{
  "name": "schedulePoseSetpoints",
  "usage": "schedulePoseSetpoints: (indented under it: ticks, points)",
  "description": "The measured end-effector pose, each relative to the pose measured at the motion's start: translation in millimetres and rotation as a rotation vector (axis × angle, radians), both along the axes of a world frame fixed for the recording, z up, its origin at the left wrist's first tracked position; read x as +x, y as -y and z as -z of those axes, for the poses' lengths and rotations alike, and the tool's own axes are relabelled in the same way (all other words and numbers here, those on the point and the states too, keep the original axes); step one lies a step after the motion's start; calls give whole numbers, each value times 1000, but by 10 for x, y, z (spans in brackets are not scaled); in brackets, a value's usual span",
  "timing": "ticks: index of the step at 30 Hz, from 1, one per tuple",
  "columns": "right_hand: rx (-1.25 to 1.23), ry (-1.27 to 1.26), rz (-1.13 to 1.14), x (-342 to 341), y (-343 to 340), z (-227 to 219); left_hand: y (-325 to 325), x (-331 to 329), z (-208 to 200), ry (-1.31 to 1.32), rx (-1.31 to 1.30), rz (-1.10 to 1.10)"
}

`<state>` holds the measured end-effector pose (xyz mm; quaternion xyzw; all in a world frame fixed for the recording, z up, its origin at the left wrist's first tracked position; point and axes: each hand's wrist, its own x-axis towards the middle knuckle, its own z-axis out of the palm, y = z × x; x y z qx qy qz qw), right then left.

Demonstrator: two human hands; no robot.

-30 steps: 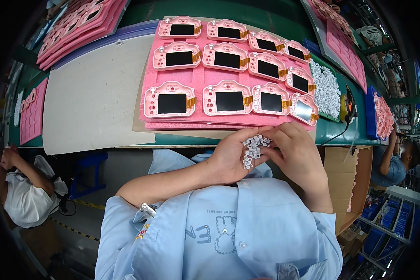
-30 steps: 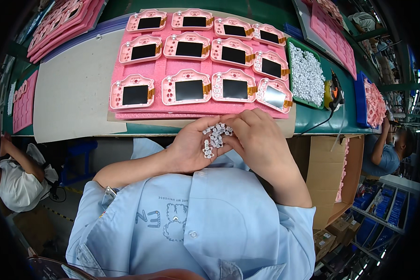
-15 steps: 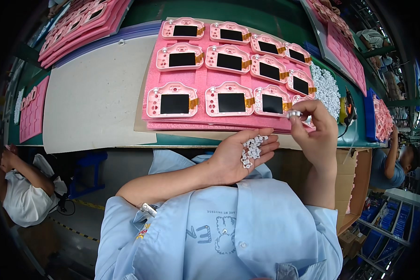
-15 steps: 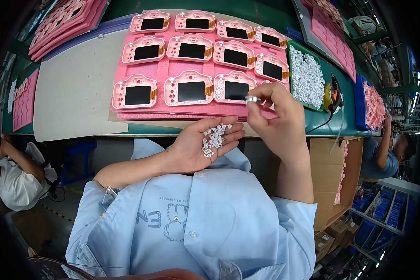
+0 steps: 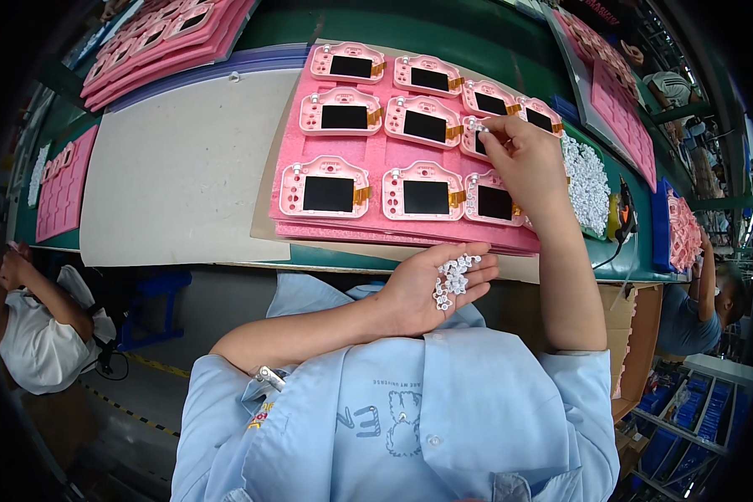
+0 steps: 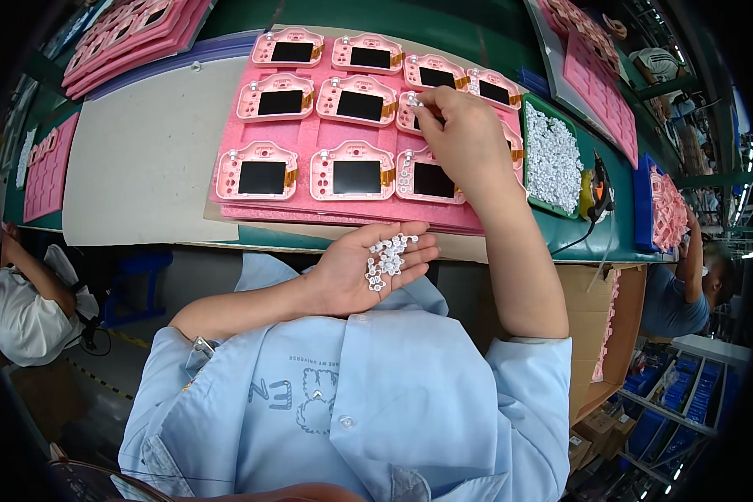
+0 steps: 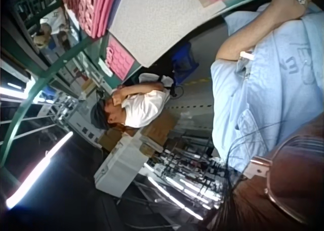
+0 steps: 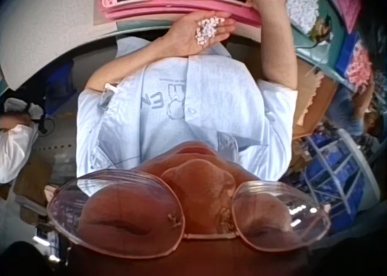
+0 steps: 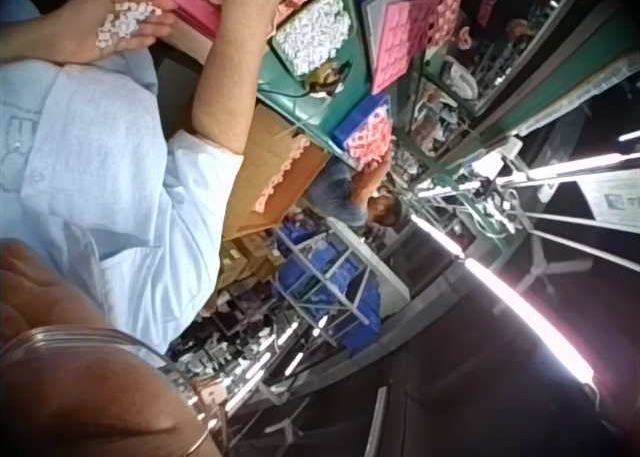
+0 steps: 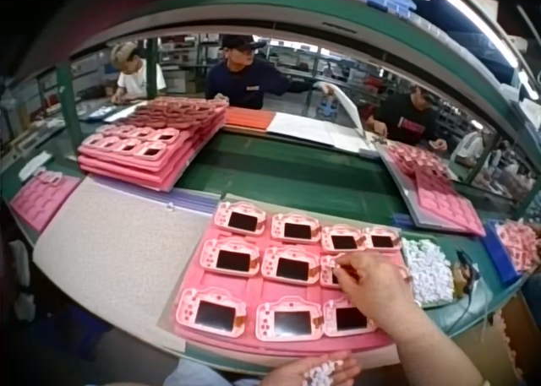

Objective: The worker is manually assembling handheld electronic devices by placing small white components into them on an assembly line.

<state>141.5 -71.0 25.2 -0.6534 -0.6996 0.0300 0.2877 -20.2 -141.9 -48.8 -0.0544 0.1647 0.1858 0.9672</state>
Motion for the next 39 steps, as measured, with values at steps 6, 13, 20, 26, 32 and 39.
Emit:
schedulePoseSetpoints:
  ticks: [6,13,20,26,32,39]
  points:
    - [-115,12,17,-58,-47,-46,-21,-18,-17,2,-5,11]
    - [-271,46,-65,-29,-98,-182,-29,-18,5,16,17,4]
    - [-205,125,-156,-19,-97,-126,-14,-22,-13,7,16,3]
    - [-259,168,-133,-109,-62,-183,1,-23,5,24,20,-4]
    - [-223,154,-145,-50,-12,-179,30,-47,-1,7,20,-3]
    - [-338,-143,-199,1,405,-317,20,-63,24,43,-14,-15]
